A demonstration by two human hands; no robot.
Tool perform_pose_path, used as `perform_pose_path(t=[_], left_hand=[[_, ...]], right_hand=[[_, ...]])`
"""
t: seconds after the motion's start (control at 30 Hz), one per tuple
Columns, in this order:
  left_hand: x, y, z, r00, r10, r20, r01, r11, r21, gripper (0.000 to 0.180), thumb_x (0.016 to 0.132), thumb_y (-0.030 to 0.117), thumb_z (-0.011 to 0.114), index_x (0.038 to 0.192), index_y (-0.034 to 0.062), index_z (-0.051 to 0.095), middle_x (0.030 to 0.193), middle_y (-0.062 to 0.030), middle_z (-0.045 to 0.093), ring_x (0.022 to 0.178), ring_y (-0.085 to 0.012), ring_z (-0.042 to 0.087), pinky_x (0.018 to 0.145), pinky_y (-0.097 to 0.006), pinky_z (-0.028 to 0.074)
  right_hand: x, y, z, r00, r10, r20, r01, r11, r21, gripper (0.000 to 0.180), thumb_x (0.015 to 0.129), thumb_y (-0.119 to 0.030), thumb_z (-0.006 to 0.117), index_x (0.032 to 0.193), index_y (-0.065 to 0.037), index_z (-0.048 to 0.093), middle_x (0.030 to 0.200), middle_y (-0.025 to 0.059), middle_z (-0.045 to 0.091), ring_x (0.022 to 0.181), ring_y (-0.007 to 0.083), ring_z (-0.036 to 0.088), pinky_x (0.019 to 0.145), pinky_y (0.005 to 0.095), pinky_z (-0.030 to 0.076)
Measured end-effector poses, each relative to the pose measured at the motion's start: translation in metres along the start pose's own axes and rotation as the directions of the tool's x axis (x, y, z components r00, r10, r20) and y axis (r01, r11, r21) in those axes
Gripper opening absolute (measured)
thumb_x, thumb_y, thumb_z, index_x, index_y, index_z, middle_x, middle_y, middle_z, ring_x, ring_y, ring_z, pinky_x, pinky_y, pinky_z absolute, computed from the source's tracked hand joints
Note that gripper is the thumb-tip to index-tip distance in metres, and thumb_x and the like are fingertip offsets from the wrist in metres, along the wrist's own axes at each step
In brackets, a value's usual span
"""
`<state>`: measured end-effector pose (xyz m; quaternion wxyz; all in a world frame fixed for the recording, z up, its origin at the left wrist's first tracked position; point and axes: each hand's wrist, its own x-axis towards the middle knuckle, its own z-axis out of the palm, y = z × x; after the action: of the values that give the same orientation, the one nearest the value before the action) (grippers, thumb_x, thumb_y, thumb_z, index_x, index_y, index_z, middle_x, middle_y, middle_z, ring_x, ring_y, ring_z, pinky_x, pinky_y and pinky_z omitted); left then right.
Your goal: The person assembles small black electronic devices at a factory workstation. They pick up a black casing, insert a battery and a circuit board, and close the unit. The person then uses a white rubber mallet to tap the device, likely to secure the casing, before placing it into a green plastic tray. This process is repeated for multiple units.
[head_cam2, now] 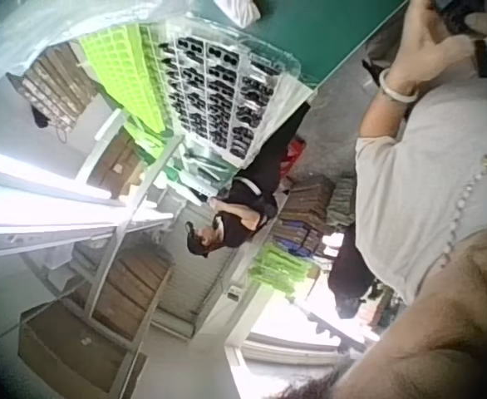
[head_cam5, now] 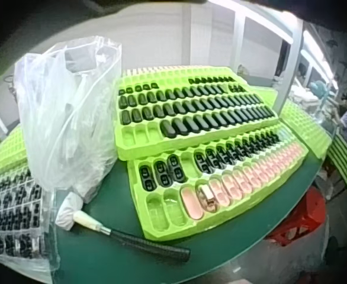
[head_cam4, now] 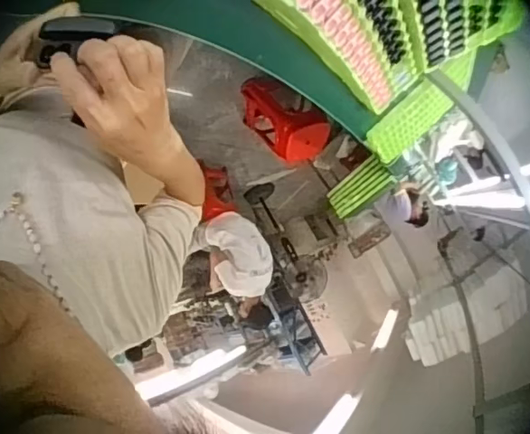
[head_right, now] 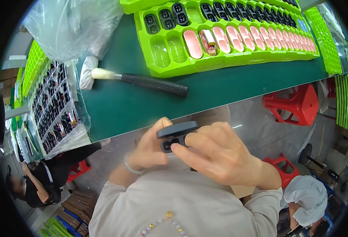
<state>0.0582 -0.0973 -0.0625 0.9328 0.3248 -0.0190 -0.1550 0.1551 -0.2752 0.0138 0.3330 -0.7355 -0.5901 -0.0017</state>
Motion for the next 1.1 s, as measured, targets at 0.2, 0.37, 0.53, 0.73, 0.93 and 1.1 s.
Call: perform_pose_path(t=[0.2, 0.37, 0.53, 0.73, 0.93, 1.1], left_hand=[[0.007, 0.002, -0.003, 0.983, -0.135, 0.124, 0.155, 0.973, -0.17, 0.09, 0.062, 0.022, 0.086, 0.13, -0.0038, 0.034, 0.122, -0.0132, 0.048, 0.118, -0.0189, 0.045, 0.101, -0.032, 0.037], [0.01, 0.001, -0.002, 0.95, -0.273, 0.149, 0.279, 0.96, -0.021, 0.097, 0.044, 0.029, 0.092, 0.122, -0.0077, 0.048, 0.118, -0.0101, 0.05, 0.109, -0.0184, 0.05, 0.094, -0.032, 0.038], [0.01, -0.013, -0.009, 0.934, -0.256, 0.249, 0.262, 0.965, 0.006, 0.087, 0.046, 0.023, 0.092, 0.117, -0.0079, 0.052, 0.119, -0.0106, 0.043, 0.105, -0.0181, 0.048, 0.092, -0.031, 0.039], [0.012, -0.026, -0.007, 0.929, -0.24, 0.281, 0.284, 0.95, -0.13, 0.087, 0.045, 0.021, 0.093, 0.116, -0.0071, 0.052, 0.121, -0.0113, 0.041, 0.107, -0.019, 0.048, 0.095, -0.033, 0.039], [0.014, -0.031, -0.008, 0.915, -0.271, 0.298, 0.325, 0.934, -0.151, 0.088, 0.044, 0.022, 0.093, 0.116, -0.0068, 0.052, 0.12, -0.0134, 0.048, 0.11, -0.0214, 0.049, 0.096, -0.034, 0.038], [0.016, -0.034, -0.006, 0.911, -0.255, 0.323, 0.321, 0.932, -0.169, 0.087, 0.043, 0.023, 0.094, 0.114, -0.0064, 0.054, 0.118, -0.0131, 0.051, 0.109, -0.0217, 0.05, 0.096, -0.034, 0.039]], right_hand=[[-0.01, 0.004, 0.001, 0.999, -0.025, 0.047, 0.012, 0.965, 0.261, 0.035, 0.065, -0.007, 0.065, 0.1, -0.002, 0.064, 0.091, 0.0071, 0.054, 0.079, 0.0235, 0.053, 0.066, 0.0346, 0.043], [-0.013, -0.005, 0.0, 0.986, -0.035, 0.162, -0.003, 0.974, 0.228, 0.034, 0.064, -0.007, 0.066, 0.098, -0.002, 0.064, 0.09, 0.0068, 0.054, 0.078, 0.0225, 0.053, 0.065, 0.0327, 0.043], [-0.02, -0.013, 0.002, 0.97, -0.064, 0.235, 0.048, 0.996, 0.071, 0.03, 0.062, -0.009, 0.066, 0.092, -0.005, 0.065, 0.091, 0.0054, 0.054, 0.079, 0.019, 0.053, 0.064, 0.0302, 0.041], [-0.038, -0.011, 0.015, 0.984, -0.172, 0.044, 0.173, 0.984, -0.042, 0.031, 0.061, -0.009, 0.066, 0.092, -0.007, 0.068, 0.09, 0.0023, 0.054, 0.08, 0.0151, 0.054, 0.063, 0.0287, 0.04], [-0.038, -0.015, 0.012, 0.99, -0.139, 0.024, 0.141, 0.988, -0.068, 0.032, 0.061, -0.009, 0.065, 0.093, -0.008, 0.068, 0.088, 0.0013, 0.053, 0.078, 0.0134, 0.054, 0.063, 0.0277, 0.038], [-0.038, -0.023, 0.008, 0.993, -0.115, 0.042, 0.119, 0.986, -0.118, 0.034, 0.06, -0.01, 0.064, 0.094, -0.008, 0.068, 0.088, 0.0007, 0.053, 0.078, 0.0132, 0.054, 0.062, 0.0275, 0.038]])
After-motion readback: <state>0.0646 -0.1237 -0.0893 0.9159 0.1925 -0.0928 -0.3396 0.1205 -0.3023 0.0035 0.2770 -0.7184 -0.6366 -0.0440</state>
